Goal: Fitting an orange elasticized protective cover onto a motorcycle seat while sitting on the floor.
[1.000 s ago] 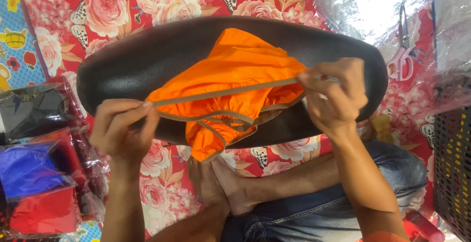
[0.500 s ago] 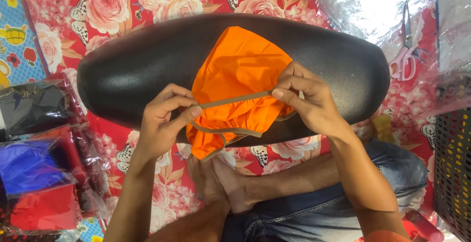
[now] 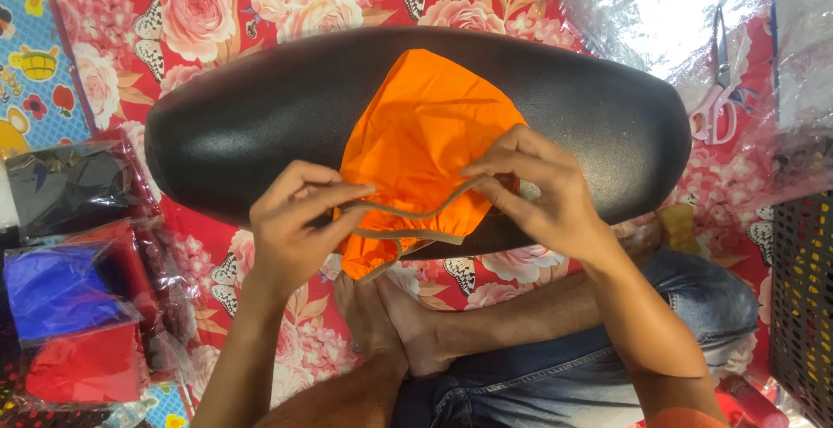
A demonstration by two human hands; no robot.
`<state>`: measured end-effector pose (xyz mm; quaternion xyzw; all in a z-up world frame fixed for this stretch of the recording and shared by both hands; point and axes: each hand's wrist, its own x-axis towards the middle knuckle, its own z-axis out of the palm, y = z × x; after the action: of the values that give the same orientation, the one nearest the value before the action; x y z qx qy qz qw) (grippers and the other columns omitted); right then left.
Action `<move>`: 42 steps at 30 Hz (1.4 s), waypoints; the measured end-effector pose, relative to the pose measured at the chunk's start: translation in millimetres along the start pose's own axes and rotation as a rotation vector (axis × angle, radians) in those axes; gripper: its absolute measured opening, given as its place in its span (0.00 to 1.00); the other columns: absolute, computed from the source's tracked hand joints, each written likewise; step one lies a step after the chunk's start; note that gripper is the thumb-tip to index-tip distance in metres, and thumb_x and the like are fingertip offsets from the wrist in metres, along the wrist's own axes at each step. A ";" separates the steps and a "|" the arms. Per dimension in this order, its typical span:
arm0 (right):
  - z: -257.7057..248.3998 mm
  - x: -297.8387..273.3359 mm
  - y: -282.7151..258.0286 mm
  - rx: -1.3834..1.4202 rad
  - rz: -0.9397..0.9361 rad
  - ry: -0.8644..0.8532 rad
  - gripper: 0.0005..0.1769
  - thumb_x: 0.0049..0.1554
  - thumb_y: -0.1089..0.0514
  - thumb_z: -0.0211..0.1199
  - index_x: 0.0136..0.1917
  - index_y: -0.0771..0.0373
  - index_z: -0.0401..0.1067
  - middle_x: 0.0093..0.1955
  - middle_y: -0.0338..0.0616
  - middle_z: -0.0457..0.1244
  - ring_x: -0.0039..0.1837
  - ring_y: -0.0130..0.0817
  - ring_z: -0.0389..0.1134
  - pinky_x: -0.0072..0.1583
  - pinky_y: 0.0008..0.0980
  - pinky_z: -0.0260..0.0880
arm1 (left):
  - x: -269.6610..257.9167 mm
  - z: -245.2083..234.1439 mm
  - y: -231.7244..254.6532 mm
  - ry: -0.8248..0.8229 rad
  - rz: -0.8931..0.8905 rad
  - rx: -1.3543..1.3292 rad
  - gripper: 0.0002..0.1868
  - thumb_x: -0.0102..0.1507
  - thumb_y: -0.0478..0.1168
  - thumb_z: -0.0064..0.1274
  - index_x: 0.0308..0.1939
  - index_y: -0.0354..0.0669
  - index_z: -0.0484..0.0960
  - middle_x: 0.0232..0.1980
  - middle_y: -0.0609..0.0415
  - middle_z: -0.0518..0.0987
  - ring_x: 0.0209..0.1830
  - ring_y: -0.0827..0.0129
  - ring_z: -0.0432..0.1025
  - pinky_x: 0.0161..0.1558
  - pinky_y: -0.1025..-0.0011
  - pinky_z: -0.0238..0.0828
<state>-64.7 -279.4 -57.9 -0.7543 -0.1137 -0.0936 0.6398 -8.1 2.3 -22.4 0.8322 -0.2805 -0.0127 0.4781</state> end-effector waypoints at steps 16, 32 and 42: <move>52.3 -19.6 -3.6 -0.382 -0.764 0.404 0.10 0.54 0.70 0.72 0.32 0.65 0.77 0.35 0.52 0.65 0.31 0.40 0.62 0.36 0.42 0.70 | -2.1 33.9 38.5 0.155 0.591 0.365 0.10 0.67 0.45 0.57 0.45 0.43 0.85 0.41 0.51 0.76 0.34 0.59 0.70 0.39 0.64 0.69; 9.8 1.8 -20.1 -0.521 -0.805 0.441 0.07 0.57 0.75 0.75 0.37 0.73 0.81 0.38 0.59 0.70 0.37 0.52 0.66 0.42 0.47 0.71 | -7.4 -10.1 38.5 0.378 0.342 0.238 0.07 0.56 0.27 0.70 0.29 0.42 0.89 0.33 0.57 0.81 0.25 0.70 0.75 0.32 0.74 0.76; 26.1 -5.3 -24.1 -0.365 -0.494 0.366 0.06 0.58 0.81 0.69 0.44 0.76 0.81 0.43 0.61 0.70 0.41 0.53 0.69 0.45 0.47 0.72 | -14.7 -11.0 14.8 0.400 0.387 0.202 0.06 0.57 0.22 0.66 0.33 0.35 0.89 0.33 0.49 0.82 0.25 0.68 0.77 0.32 0.75 0.78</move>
<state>-76.9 -250.2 -40.9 -0.7766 -0.1573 -0.3978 0.4625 -23.9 12.3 -8.2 0.7926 -0.3339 0.2709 0.4323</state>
